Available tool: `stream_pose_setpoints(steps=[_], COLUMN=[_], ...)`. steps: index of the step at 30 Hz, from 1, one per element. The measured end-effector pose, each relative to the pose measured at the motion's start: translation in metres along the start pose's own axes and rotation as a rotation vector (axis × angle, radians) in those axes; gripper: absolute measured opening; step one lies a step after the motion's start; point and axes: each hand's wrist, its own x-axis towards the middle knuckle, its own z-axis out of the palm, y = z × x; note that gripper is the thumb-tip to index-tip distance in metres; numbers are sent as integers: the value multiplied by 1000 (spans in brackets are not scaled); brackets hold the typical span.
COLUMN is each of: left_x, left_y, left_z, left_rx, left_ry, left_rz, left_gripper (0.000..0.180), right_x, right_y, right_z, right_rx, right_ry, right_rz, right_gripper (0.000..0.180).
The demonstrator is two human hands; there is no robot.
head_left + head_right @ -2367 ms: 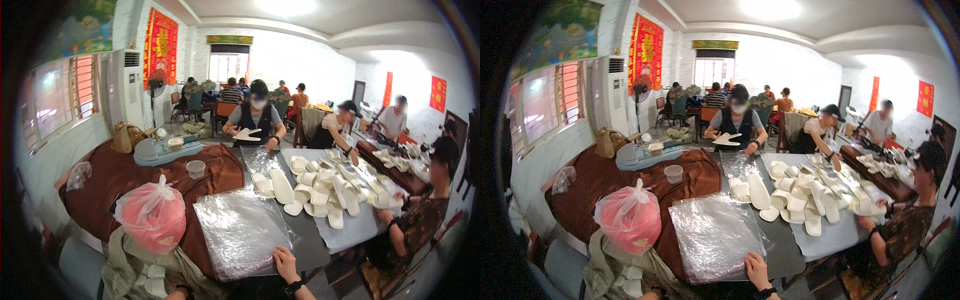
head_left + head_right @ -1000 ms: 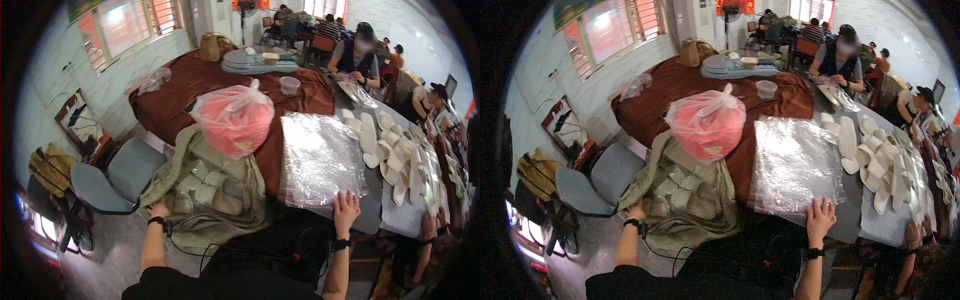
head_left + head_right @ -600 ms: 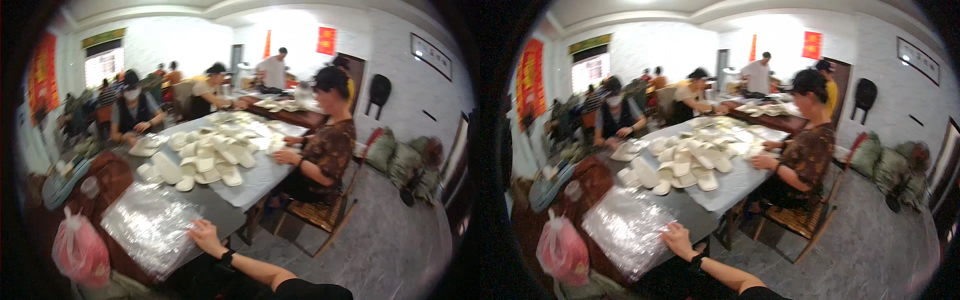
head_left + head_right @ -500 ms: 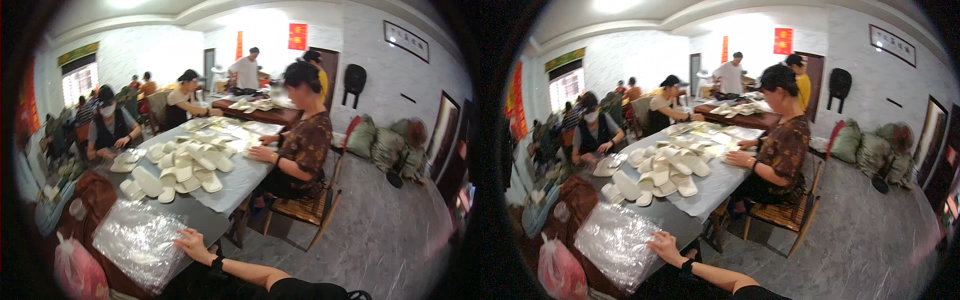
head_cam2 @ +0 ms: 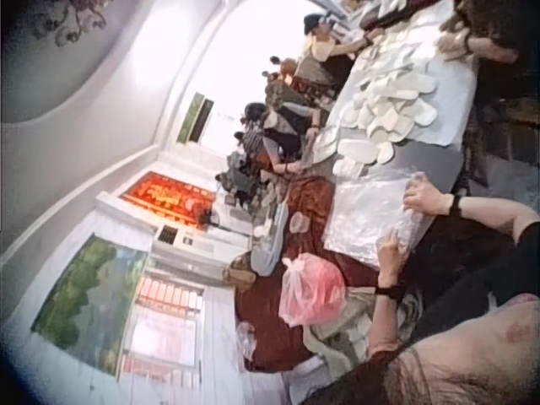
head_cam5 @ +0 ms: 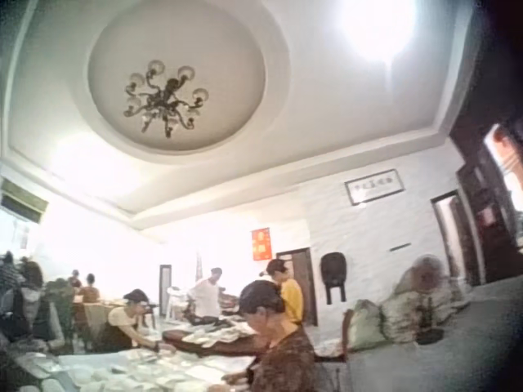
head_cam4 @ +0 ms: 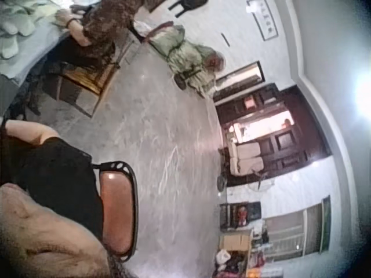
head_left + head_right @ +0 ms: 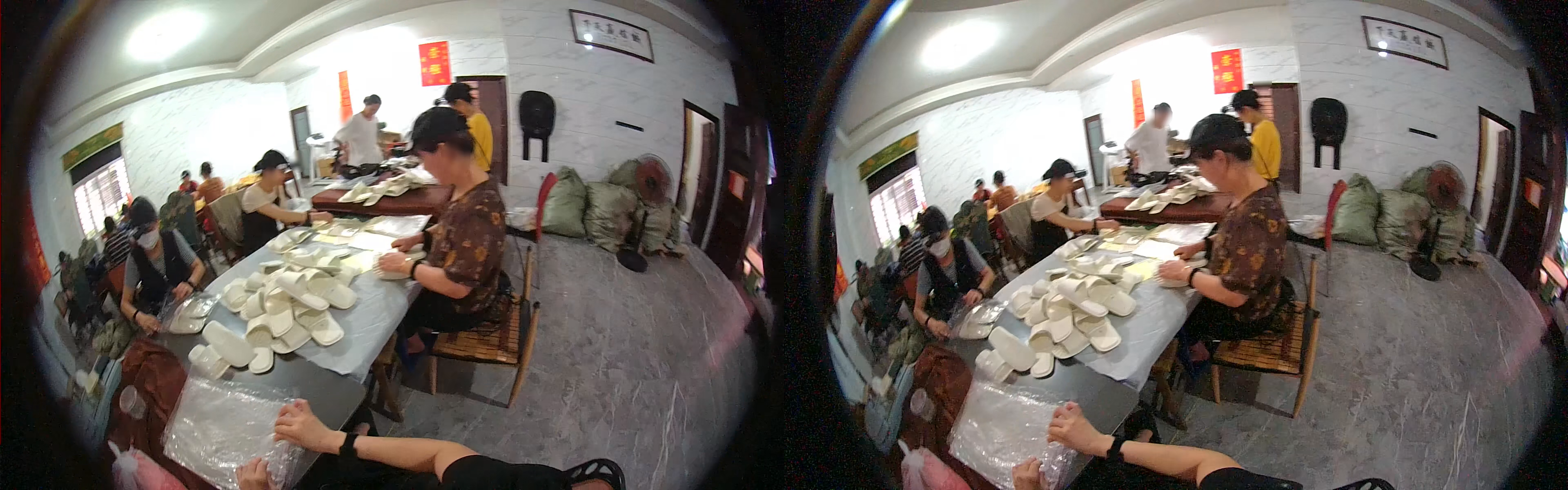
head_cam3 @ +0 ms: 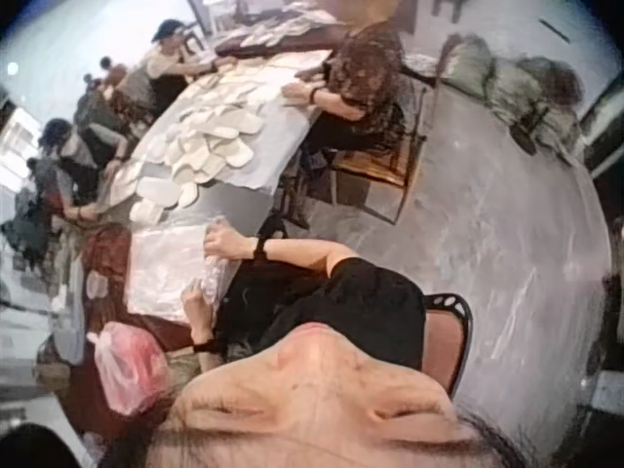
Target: Package white slippers by placing them on plastic wrap and putting them into a large collection sack.
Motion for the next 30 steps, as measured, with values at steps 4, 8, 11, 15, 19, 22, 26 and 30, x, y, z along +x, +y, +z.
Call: stream_pose_setpoints(steps=[4,8,11,15,19,22,26,30], left_x=[-1,-13,-6,5,0,-7,-10,-6], left_y=[-10,-27,-26,-32,-26,-19,-22,-22], left_z=[8,19,21,37,46,46,51,50], left_rx=[32,-9,54,73,140,168,190,162], left_ry=[-170,-16,56,54,25,77,65,67], left_rz=[-136,-56,-95,-172,-169,-173,-176,-157], left_gripper=[39,40,41,44,45,47,52,55], right_x=[-17,-24,-26,-20,12,42,71,90], right_y=[17,24,33,45,77,134,228,257], right_z=[-3,7,11,4,-20,-36,-51,-55], right_rx=[-78,-66,24,179,252,235,-22,89], right_ry=[-150,-273,-331,-459,-378,-161,54,-111], right_rz=[57,55,96,189,209,293,406,530], right_gripper=[16,20,23,26,28,32,31,27])
